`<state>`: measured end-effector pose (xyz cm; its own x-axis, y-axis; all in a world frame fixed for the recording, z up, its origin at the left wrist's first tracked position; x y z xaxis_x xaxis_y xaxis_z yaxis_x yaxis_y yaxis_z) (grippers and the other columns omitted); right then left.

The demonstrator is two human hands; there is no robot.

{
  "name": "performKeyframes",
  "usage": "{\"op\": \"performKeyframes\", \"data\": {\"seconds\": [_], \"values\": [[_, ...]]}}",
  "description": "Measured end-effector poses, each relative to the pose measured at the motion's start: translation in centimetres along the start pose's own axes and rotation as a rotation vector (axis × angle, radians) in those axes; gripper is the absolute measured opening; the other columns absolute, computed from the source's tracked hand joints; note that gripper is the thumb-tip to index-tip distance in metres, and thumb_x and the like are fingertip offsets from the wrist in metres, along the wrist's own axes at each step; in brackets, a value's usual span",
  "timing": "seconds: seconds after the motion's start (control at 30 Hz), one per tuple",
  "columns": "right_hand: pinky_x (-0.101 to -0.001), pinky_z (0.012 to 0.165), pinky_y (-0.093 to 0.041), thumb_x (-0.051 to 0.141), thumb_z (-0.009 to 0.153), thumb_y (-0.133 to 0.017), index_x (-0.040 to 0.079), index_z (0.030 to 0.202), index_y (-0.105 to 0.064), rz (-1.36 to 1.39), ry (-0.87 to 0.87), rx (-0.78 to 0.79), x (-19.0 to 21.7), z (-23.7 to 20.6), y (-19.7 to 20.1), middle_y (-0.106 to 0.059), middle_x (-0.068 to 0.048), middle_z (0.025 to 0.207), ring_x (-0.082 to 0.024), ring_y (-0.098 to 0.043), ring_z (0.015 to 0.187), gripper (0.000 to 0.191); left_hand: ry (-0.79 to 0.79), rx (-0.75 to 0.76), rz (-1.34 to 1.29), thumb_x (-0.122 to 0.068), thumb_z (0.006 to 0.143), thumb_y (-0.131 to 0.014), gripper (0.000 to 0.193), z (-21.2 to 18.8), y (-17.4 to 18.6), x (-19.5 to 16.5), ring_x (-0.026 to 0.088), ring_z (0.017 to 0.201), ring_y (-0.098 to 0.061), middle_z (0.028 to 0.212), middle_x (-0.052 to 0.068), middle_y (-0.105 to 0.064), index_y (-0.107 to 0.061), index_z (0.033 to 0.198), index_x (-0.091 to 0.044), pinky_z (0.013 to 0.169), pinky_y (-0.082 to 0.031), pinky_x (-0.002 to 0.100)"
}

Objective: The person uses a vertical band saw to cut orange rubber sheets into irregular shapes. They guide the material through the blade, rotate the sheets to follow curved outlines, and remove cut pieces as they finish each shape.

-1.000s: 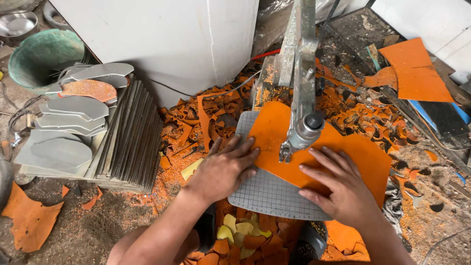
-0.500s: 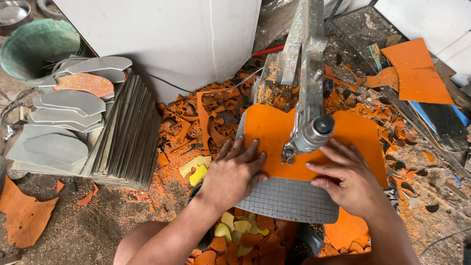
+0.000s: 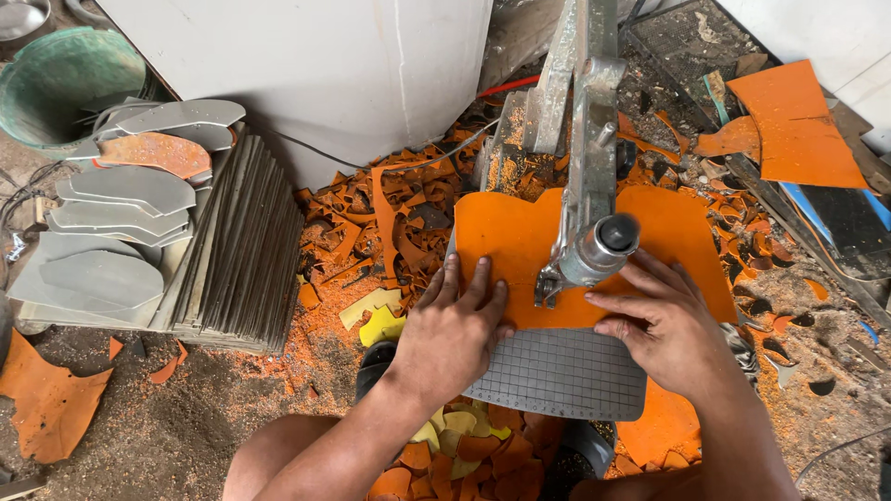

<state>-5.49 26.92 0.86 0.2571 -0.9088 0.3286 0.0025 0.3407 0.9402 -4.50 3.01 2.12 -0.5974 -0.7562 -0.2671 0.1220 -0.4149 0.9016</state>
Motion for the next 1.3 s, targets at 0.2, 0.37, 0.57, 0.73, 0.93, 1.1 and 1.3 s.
{"op": "performKeyframes", "data": {"seconds": [0.2, 0.37, 0.57, 0.73, 0.93, 1.1, 1.3], "values": [[-0.0475, 0.122, -0.028, 0.030, 0.074, -0.080, 0.029, 0.106, -0.083, 0.029, -0.027, -0.033, -0.5, 0.4, 0.1, -0.058, -0.002, 0.148, -0.025, -0.040, 0.148, 0.033, 0.035, 0.029, -0.015, -0.034, 0.088, -0.072, 0.052, 0.5, -0.1, -0.2, 0.055, 0.131, -0.050, 0.142, 0.028, -0.057, -0.066, 0.127, 0.001, 0.109, -0.042, 0.055], [-0.0458, 0.119, -0.033, 0.028, 0.073, -0.081, 0.024, 0.105, -0.082, 0.068, -0.001, -0.079, -0.4, 0.7, 0.4, -0.061, -0.002, 0.146, -0.026, -0.044, 0.146, 0.032, 0.055, 0.030, -0.012, -0.031, 0.088, -0.072, 0.052, 0.7, -0.1, -0.2, 0.056, 0.131, -0.049, 0.142, 0.029, -0.056, -0.065, 0.128, 0.003, 0.110, -0.042, 0.054], [-0.0451, 0.118, -0.036, 0.025, 0.073, -0.080, 0.019, 0.103, -0.082, 0.075, -0.004, -0.099, -0.4, 1.2, 0.8, -0.064, 0.002, 0.142, -0.026, -0.047, 0.143, 0.030, 0.072, 0.060, 0.020, -0.027, 0.092, -0.069, 0.049, 1.1, -0.7, -0.2, 0.056, 0.132, -0.049, 0.143, 0.027, -0.055, -0.064, 0.132, 0.002, 0.110, -0.042, 0.057], [-0.0453, 0.117, -0.037, 0.024, 0.073, -0.081, 0.019, 0.096, -0.084, 0.048, -0.028, -0.087, -0.2, 1.8, 1.0, -0.067, 0.004, 0.137, -0.026, -0.049, 0.141, 0.024, 0.085, 0.074, 0.023, -0.025, 0.092, -0.068, 0.048, 1.3, -0.7, -0.3, 0.058, 0.131, -0.047, 0.144, 0.029, -0.053, -0.064, 0.131, 0.003, 0.109, -0.041, 0.058], [-0.0443, 0.114, -0.040, 0.024, 0.074, -0.081, 0.019, 0.100, -0.082, 0.149, 0.016, -0.134, 0.2, 2.4, 1.6, -0.069, 0.002, 0.132, -0.026, -0.053, 0.136, 0.026, 0.118, 0.108, 0.033, -0.021, 0.092, -0.065, 0.047, 1.8, -0.6, -0.4, 0.060, 0.132, -0.044, 0.147, 0.030, -0.049, -0.062, 0.132, 0.003, 0.110, -0.039, 0.058], [-0.0442, 0.114, -0.040, 0.021, 0.073, -0.081, 0.018, 0.097, -0.081, 0.136, 0.054, -0.142, 0.2, 2.9, 1.7, -0.071, 0.001, 0.128, -0.026, -0.054, 0.134, 0.024, 0.132, 0.119, 0.021, -0.021, 0.092, -0.064, 0.048, 2.1, -0.5, -0.3, 0.061, 0.133, -0.042, 0.148, 0.030, -0.048, -0.060, 0.133, 0.004, 0.112, -0.037, 0.059], [-0.0443, 0.119, -0.036, 0.019, 0.076, -0.079, 0.019, 0.095, -0.082, 0.142, 0.075, -0.115, -0.6, 3.1, 0.9, -0.072, 0.004, 0.125, -0.024, -0.054, 0.137, 0.020, 0.140, 0.134, 0.036, -0.020, 0.091, -0.064, 0.049, 2.4, -0.9, -0.1, 0.061, 0.134, -0.040, 0.149, 0.030, -0.047, -0.059, 0.134, 0.003, 0.112, -0.035, 0.059]]}}
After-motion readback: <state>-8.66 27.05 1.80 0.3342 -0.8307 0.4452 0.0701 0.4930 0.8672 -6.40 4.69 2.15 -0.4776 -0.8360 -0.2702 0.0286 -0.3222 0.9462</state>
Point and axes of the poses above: each hand's wrist, its own z-axis towards the middle knuckle, its own y-axis out of the back of the hand, x = y × z, the point moved 7 cm from there along z, towards the middle knuckle
